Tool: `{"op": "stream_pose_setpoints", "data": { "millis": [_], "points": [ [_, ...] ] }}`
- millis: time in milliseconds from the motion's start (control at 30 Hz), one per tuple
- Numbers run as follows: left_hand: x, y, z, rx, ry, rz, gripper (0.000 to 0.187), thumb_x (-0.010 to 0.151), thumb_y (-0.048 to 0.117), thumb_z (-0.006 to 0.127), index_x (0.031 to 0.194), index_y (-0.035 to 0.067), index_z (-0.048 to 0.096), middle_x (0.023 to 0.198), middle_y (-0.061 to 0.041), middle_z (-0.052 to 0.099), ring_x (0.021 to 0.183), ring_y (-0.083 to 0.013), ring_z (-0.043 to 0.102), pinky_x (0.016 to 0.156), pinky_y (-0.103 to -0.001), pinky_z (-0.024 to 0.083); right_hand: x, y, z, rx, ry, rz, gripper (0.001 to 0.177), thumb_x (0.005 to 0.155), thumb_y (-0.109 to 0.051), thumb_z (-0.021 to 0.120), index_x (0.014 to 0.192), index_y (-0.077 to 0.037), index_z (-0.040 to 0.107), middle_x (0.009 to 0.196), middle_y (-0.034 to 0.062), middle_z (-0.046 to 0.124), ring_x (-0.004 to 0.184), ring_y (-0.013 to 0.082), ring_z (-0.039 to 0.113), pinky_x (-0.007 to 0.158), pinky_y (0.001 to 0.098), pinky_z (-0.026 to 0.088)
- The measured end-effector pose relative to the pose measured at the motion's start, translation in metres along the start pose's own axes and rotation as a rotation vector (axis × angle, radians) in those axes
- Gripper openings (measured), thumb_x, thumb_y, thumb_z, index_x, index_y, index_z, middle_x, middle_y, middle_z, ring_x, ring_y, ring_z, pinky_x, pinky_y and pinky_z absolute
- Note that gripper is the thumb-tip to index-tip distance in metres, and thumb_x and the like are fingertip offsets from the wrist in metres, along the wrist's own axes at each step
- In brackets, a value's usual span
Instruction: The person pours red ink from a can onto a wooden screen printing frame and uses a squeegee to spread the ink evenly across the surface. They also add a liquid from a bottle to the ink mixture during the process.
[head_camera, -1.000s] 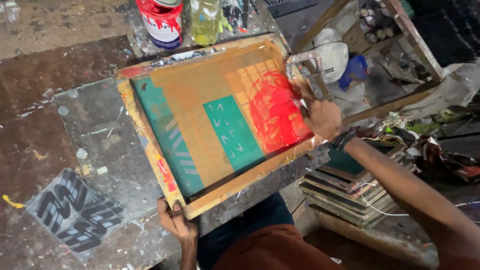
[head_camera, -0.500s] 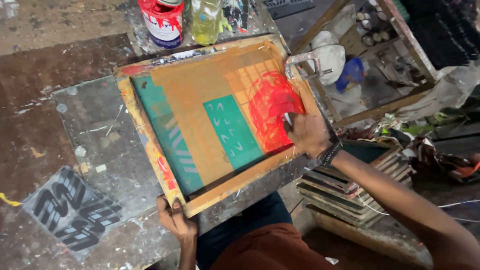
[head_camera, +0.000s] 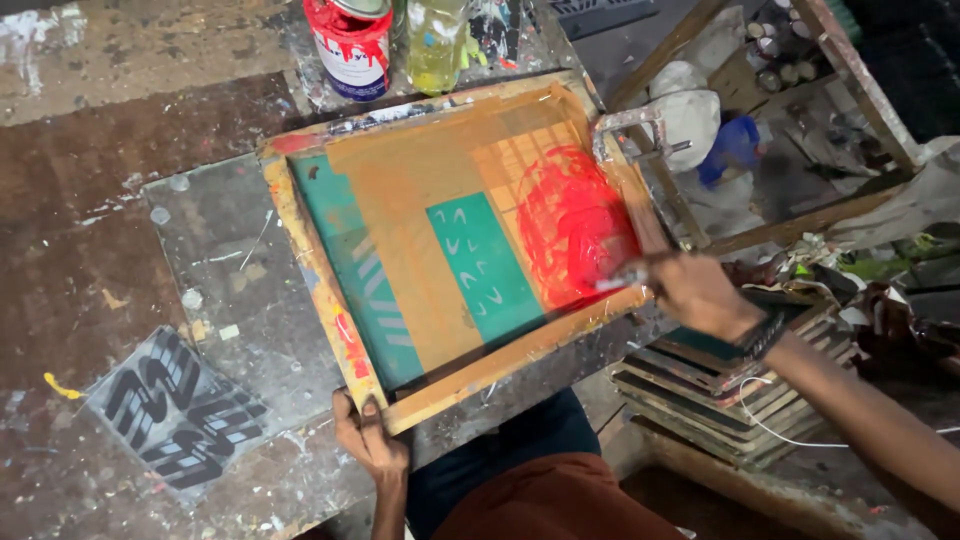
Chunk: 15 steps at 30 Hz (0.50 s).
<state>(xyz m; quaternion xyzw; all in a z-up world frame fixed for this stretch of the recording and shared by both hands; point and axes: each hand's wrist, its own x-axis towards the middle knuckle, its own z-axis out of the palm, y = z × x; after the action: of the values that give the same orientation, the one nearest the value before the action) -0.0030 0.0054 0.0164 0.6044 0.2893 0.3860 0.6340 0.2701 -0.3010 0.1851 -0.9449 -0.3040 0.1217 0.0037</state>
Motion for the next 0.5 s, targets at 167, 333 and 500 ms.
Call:
{"op": "stream_pose_setpoints", "data": {
  "millis": [167, 333, 500],
  "points": [
    [-0.005, -0.013, -0.001, -0.059, 0.004, 0.017, 0.032, 0.099, 0.032, 0.054, 0.092, 0.001, 0.048, 0.083, -0.003, 0.047, 0.08, -0.0125, 0.043, 0.072, -0.029, 0.035, 0.0, 0.0, 0.027, -0.118, 0.23, -0.354, 0.044, 0.07, -0.011, 0.071, 0.113, -0.019, 0.065, 0.106, 0.0093, 0.073, 0.096, 0.0341, 0.072, 0.077, 0.047, 0.057],
    [-0.002, -0.004, 0.001, -0.09, 0.022, -0.026, 0.03, 0.097, 0.03, 0.054, 0.094, 0.001, 0.05, 0.082, -0.003, 0.05, 0.076, -0.012, 0.045, 0.069, -0.028, 0.036, 0.047, 0.019, 0.042, -0.045, 0.26, 0.001, 0.052, 0.072, -0.008, 0.07, 0.123, -0.022, 0.071, 0.096, 0.0129, 0.073, 0.087, 0.0356, 0.071, 0.073, 0.0483, 0.057],
    [-0.008, -0.02, -0.003, -0.051, 0.014, 0.029, 0.028, 0.101, 0.028, 0.053, 0.091, 0.002, 0.048, 0.083, -0.003, 0.048, 0.08, -0.0116, 0.045, 0.072, -0.027, 0.037, 0.084, 0.04, 0.034, 0.016, 0.306, 0.107, 0.029, 0.09, -0.022, 0.069, 0.119, -0.02, 0.071, 0.086, 0.0159, 0.073, 0.077, 0.0391, 0.071, 0.068, 0.0515, 0.056]
  ]
}}
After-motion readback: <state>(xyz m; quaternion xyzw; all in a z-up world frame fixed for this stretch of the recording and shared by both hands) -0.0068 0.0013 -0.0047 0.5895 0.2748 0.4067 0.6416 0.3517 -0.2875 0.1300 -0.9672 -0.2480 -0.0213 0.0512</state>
